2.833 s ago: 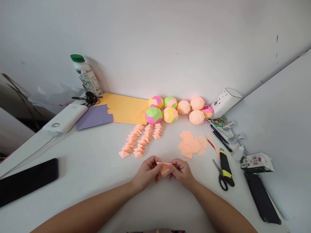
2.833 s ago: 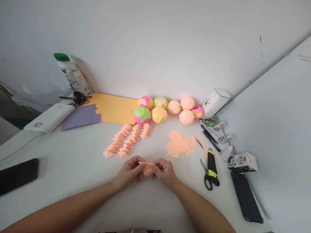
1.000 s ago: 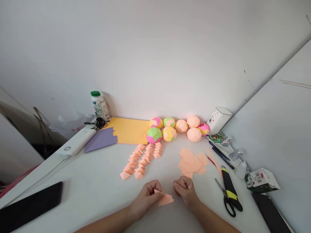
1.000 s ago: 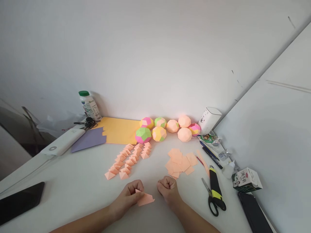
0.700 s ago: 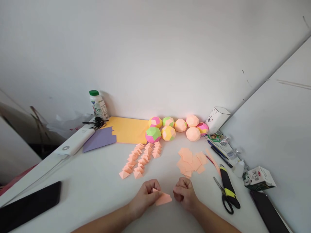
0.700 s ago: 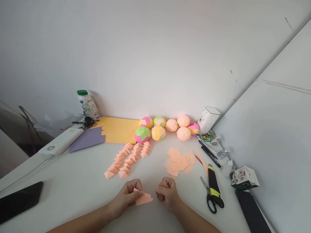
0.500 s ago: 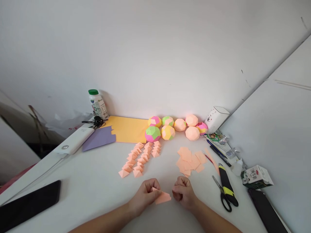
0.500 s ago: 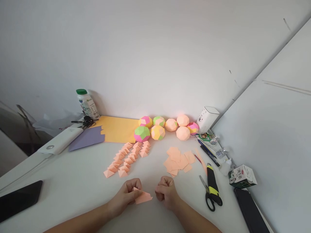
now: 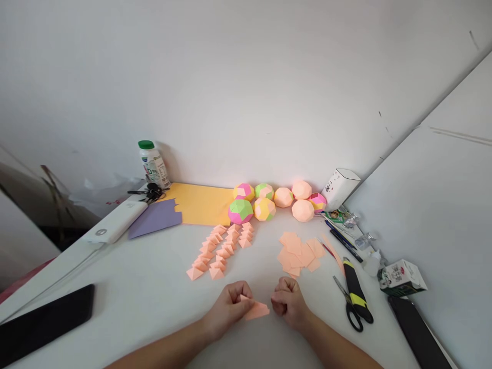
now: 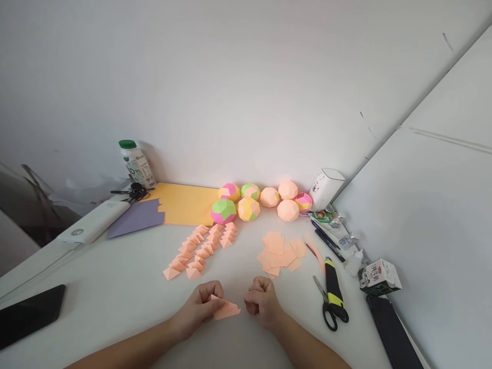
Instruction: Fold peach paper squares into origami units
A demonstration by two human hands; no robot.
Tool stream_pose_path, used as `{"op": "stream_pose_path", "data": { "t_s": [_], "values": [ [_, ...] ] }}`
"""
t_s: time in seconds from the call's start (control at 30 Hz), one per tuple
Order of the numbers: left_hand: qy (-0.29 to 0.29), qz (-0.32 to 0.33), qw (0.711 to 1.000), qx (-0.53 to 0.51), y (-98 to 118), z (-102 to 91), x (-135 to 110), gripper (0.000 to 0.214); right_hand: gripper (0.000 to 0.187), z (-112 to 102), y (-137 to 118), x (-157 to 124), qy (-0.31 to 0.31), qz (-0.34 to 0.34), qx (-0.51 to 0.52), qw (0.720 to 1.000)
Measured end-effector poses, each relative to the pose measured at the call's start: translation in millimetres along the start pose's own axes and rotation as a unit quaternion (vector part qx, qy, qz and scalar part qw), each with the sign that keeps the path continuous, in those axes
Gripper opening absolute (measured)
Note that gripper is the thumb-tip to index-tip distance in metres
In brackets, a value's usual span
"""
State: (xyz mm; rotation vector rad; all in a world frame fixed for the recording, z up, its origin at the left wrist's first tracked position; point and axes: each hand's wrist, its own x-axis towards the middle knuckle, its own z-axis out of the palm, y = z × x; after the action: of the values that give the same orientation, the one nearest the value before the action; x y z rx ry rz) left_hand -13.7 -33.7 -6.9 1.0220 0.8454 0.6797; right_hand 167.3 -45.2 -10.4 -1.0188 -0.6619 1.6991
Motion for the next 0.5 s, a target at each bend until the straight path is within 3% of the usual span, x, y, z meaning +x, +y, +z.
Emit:
{"op": "stream_pose_path", "data": {
  "t_s": [0.5],
  "values": [
    [-0.005,0.001,1.000,0.001,2.7,1.1,-0.1,0.033,0.048,-2.0,1.1,-0.1,-0.002,0.006,0.003,1.000]
  ]
}}
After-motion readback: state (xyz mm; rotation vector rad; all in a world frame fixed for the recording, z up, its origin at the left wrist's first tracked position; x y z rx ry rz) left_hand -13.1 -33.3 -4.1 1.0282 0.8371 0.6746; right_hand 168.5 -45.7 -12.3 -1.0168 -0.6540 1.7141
